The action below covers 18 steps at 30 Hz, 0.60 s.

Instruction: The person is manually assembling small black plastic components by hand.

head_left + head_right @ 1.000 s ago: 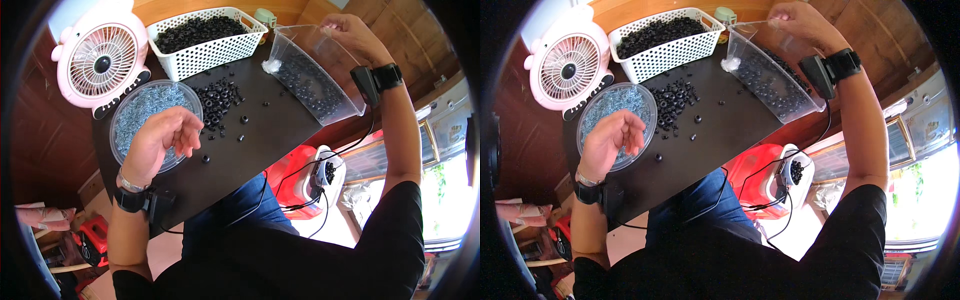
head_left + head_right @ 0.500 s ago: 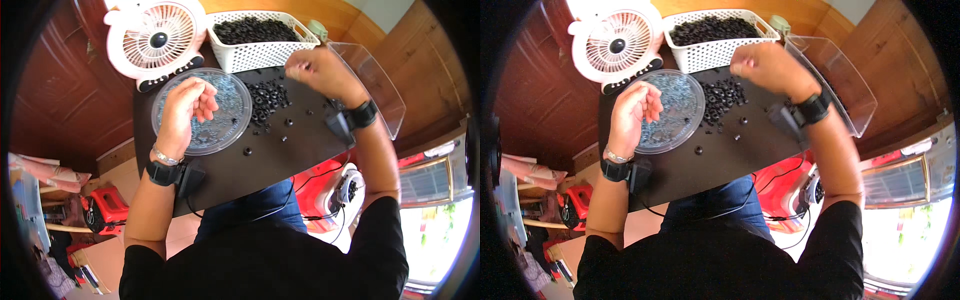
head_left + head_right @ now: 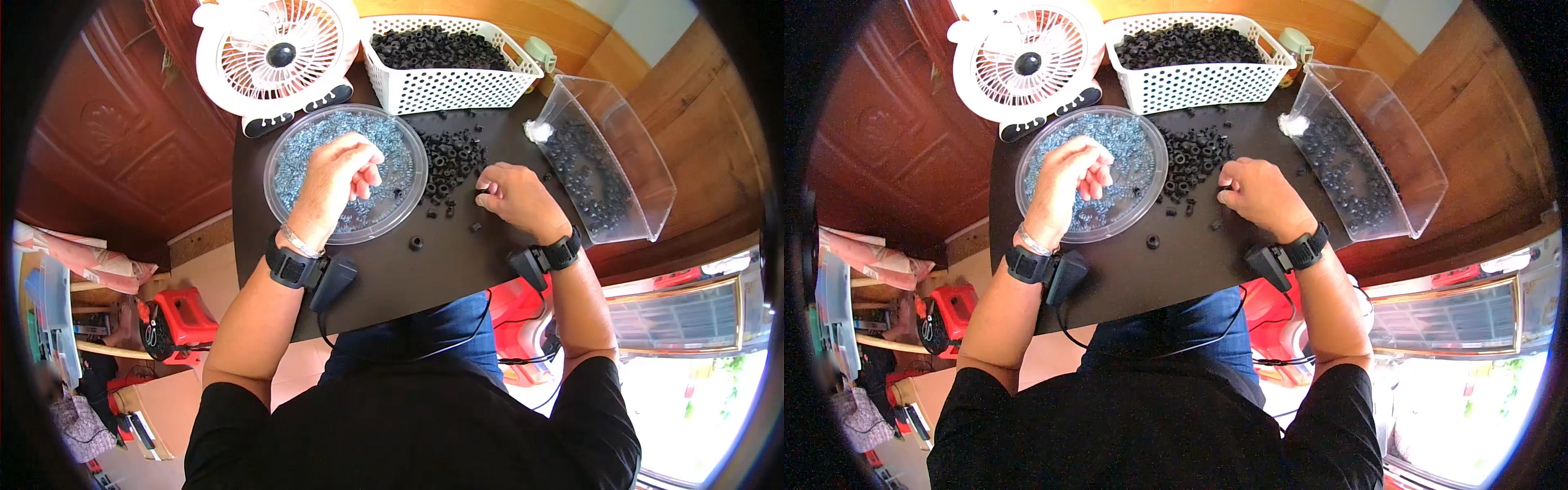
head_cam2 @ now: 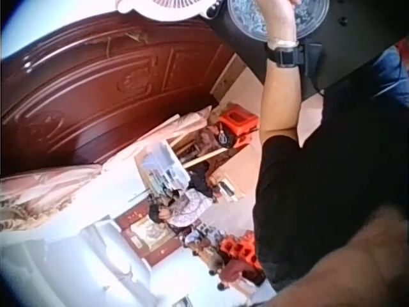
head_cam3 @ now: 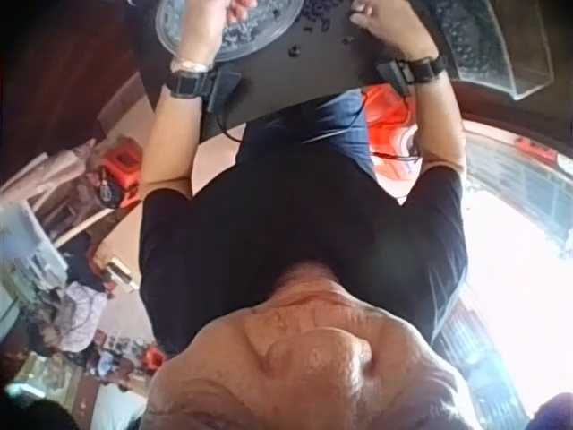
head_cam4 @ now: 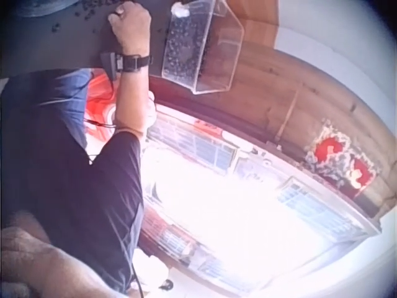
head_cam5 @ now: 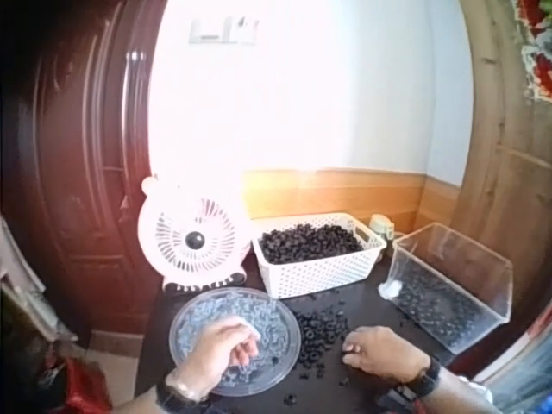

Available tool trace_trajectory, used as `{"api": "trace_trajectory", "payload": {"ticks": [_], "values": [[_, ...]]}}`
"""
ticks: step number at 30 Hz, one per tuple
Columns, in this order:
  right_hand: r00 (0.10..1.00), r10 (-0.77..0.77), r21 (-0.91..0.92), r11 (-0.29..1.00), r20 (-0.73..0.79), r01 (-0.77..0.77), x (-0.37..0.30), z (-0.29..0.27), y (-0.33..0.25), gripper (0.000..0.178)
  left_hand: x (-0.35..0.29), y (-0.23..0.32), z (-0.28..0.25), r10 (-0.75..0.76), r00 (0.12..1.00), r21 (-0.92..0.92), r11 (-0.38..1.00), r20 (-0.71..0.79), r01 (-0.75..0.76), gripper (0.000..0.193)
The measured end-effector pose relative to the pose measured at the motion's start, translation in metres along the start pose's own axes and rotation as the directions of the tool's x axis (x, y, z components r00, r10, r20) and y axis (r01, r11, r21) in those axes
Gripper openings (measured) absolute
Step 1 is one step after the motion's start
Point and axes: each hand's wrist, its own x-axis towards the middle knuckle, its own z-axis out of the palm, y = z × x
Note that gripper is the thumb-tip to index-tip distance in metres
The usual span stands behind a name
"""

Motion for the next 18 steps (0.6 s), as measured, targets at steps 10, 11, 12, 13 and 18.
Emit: {"api": "trace_trajectory", "payload": {"ticks": [10, 11, 12, 13, 18], "values": [[0.905, -0.342, 0.301, 0.861, -0.255, 0.41, 0.08, 0.008, -0.081, 0.021, -0.005, -0.007, 0.008, 0.014, 0.997, -0.105, 0.995, 0.075, -0.006, 0.02], [0.889, -0.37, 0.33, 0.832, -0.271, 0.446, 0.084, 0.014, -0.085, 0.022, -0.002, -0.012, 0.005, 0.021, 0.998, -0.139, 0.99, 0.052, -0.014, 0.017], [0.892, -0.349, 0.348, 0.829, -0.288, 0.437, 0.086, 0.022, -0.084, 0.023, 0.001, -0.014, 0.003, 0.01, 0.999, -0.13, 0.991, 0.035, -0.005, 0.016], [0.888, -0.339, 0.374, 0.815, -0.311, 0.443, 0.088, 0.031, -0.082, 0.024, 0.002, -0.015, 0.001, -0.002, 1.0, -0.122, 0.993, 0.02, 0.004, 0.015], [0.845, -0.391, 0.341, 0.788, -0.365, 0.513, 0.087, 0.048, -0.072, 0.024, 0.003, -0.013, 0.001, -0.074, 0.995, -0.088, 0.993, 0.07, 0.08, 0.014]]}}
